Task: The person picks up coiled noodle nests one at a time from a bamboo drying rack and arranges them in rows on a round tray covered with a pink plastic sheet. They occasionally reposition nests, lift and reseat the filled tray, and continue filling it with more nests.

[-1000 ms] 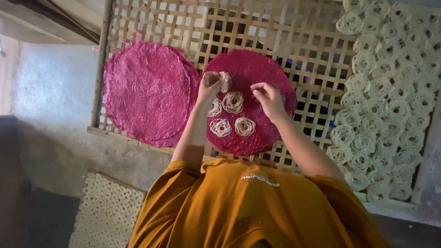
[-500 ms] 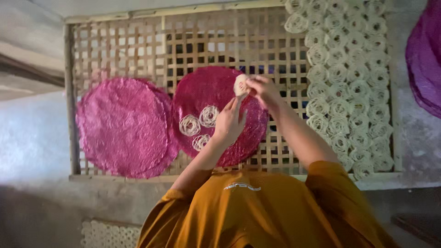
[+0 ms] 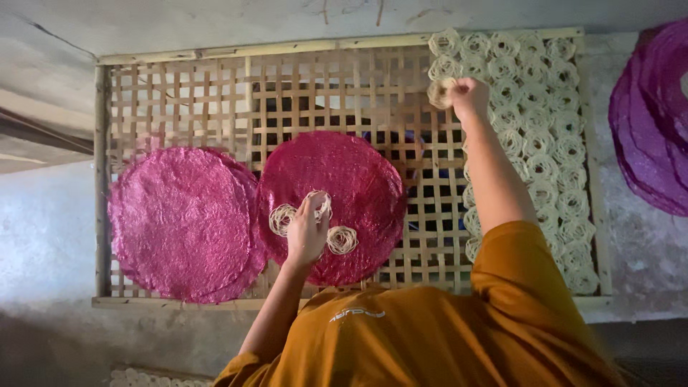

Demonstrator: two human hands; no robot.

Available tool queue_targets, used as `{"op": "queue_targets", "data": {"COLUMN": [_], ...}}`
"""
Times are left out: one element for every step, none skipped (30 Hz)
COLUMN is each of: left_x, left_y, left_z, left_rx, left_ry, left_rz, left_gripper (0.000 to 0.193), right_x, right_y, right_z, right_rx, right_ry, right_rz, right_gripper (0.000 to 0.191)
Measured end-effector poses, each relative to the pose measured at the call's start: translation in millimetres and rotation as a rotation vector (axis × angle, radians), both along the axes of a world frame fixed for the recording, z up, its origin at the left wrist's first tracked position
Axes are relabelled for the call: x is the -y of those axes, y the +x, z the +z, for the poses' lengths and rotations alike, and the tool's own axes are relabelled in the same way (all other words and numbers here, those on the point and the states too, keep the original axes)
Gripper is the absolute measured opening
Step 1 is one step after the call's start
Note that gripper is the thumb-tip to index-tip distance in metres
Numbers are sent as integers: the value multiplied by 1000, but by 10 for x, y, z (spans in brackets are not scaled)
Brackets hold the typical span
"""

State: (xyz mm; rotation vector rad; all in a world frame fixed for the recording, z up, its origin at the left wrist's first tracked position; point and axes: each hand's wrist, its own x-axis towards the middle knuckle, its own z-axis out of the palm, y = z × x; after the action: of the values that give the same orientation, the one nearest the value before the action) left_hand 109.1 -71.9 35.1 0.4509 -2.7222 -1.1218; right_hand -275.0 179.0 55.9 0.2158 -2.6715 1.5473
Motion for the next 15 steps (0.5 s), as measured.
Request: {"op": "queue_targets", "data": {"left_x": [48,81,105,123,141,157,162,161,170,181,197,218,242,267,292], "left_y": [55,110,161,199,231,253,268,274,271,267,253,221,193,179,164], "left_z": [5,10,13,14,12,7,0,-10,-19,-29,-41,-57,-75,-96,-122], "left_rx": [15,77,138,199,140,80,20,11,2,-7,89,186,285,202,120], "left_ry": [0,-4,-6,-7,-21,-33,-46,-69,-94,-119,-108,-95,-80,-115,-149], "left_rz": [23,69,114,157,152,145,139,140,142,146,168,192,218,202,187], "left_gripper": [39,41,42,43,43,42,41,40,39,38,38,39,40,39,38], "right_x": [20,34,35,35,29,23,15,7,2,-7,-15,-27,-38,-52,-68], "right_y": [5,17,29,39,48,51,53,48,41,29,14,-2,-26,-48,-74], "right_z": [2,4,8,12,16,17,17,13,6,-6,-24,-47,-74,-108,-142], "right_rx": [-210,-242,-273,-305,-362,-419,-477,-443,-410,-376,-387,-398,-408,-357,-306], "right_ry": [197,227,257,289,371,455,538,530,521,510,542,574,607,584,563], "right_rz": [10,11,11,10,21,31,41,16,-8,-30,-46,-59,-69,-72,-72], "right_gripper": [13,11,10,9,6,3,1,3,5,7,9,11,13,11,10]}}
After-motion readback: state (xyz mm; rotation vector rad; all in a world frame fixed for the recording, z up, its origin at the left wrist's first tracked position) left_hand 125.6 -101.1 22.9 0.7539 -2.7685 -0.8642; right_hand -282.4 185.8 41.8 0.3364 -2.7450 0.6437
